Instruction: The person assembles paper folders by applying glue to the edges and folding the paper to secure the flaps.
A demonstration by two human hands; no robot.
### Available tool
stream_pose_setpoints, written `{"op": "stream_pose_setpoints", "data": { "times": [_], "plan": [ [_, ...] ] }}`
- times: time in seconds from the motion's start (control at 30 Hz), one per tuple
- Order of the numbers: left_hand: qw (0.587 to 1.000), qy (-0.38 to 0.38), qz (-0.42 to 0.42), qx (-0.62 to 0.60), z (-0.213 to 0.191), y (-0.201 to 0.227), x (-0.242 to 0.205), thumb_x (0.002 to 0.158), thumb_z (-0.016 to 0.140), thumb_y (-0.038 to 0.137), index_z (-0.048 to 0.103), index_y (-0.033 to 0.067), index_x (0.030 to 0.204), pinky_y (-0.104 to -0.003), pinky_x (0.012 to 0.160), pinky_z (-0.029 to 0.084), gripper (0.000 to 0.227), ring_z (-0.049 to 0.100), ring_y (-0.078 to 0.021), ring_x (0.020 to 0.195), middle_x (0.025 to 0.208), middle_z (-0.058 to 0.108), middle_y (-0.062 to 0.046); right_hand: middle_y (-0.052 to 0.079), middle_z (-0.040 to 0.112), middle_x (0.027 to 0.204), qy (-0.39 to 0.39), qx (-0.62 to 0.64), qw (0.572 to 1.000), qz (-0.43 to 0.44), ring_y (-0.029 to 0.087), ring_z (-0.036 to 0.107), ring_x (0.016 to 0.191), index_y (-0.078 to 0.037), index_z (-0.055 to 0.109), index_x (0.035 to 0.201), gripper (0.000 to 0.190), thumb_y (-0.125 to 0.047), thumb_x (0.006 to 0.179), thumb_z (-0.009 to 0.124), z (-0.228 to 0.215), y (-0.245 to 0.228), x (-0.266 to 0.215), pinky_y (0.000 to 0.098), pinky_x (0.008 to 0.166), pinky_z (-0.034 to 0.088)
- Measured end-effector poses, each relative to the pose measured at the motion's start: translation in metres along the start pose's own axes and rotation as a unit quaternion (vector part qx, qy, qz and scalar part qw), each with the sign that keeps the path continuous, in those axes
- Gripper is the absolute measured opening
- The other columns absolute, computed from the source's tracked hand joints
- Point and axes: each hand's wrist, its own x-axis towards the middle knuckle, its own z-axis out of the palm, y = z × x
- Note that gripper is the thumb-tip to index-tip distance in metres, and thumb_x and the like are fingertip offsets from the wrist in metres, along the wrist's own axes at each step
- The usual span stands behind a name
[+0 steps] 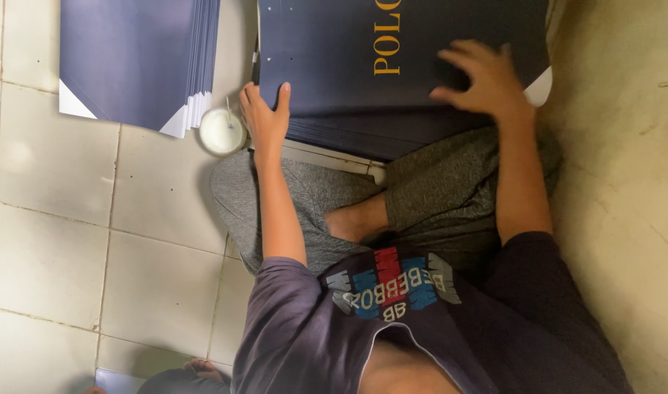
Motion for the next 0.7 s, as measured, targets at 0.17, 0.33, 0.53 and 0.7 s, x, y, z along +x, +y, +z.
{"op": "stream_pose_setpoints", "data": {
  "times": [0.17, 0.33, 0.53, 0.7],
  "plan": [
    [0.976, 0.109, 0.190, 0.016, 0.026, -0.008, 0.005, 0.102, 0.075, 0.037, 0.047, 0.0137, 0.145, -0.061, 0.116, 0.037, 0.056, 0.039, -0.0392, 0.144, 0.152, 0.039, -0.014, 0.012, 0.038, 0.167, -0.064, -0.100, 0.982, -0.146, 0.037, 0.034, 0.153, -0.021, 0.038, 0.162, 0.082, -0.053, 0.091, 0.064, 0.058, -0.025, 0.025, 0.0809, 0.111, 0.021],
    [0.906, 0.043, 0.417, 0.059, 0.028, 0.031, -0.012, 0.095, 0.084, 0.029, 0.075, 0.0162, 0.118, -0.053, 0.103, 0.039, 0.027, 0.052, -0.0296, 0.131, 0.132, 0.064, 0.000, 0.005, 0.056, 0.159, 0.054, -0.202, 0.944, -0.257, 0.031, 0.055, 0.142, -0.025, 0.053, 0.158, 0.062, -0.045, 0.101, 0.068, 0.057, -0.026, 0.026, 0.0606, 0.109, 0.046],
    [0.877, -0.008, 0.473, 0.084, 0.054, 0.040, -0.010, 0.098, 0.083, 0.009, 0.071, 0.0163, 0.131, -0.055, 0.118, 0.031, 0.036, 0.055, -0.0282, 0.134, 0.138, 0.065, -0.005, -0.006, 0.076, 0.130, 0.251, -0.291, 0.881, -0.275, 0.015, 0.069, 0.122, -0.026, 0.080, 0.127, 0.039, -0.052, 0.099, 0.086, 0.059, -0.013, 0.039, 0.0298, 0.094, 0.056],
    [0.883, -0.020, 0.463, 0.073, 0.062, 0.030, -0.007, 0.101, 0.078, 0.011, 0.072, 0.0130, 0.132, -0.056, 0.119, 0.026, 0.031, 0.055, -0.0267, 0.136, 0.138, 0.067, -0.002, 0.001, 0.077, 0.133, 0.226, -0.209, 0.910, -0.279, 0.021, 0.069, 0.126, -0.017, 0.082, 0.129, 0.038, -0.046, 0.105, 0.081, 0.072, -0.006, 0.041, 0.0368, 0.098, 0.057]
  ]
}}
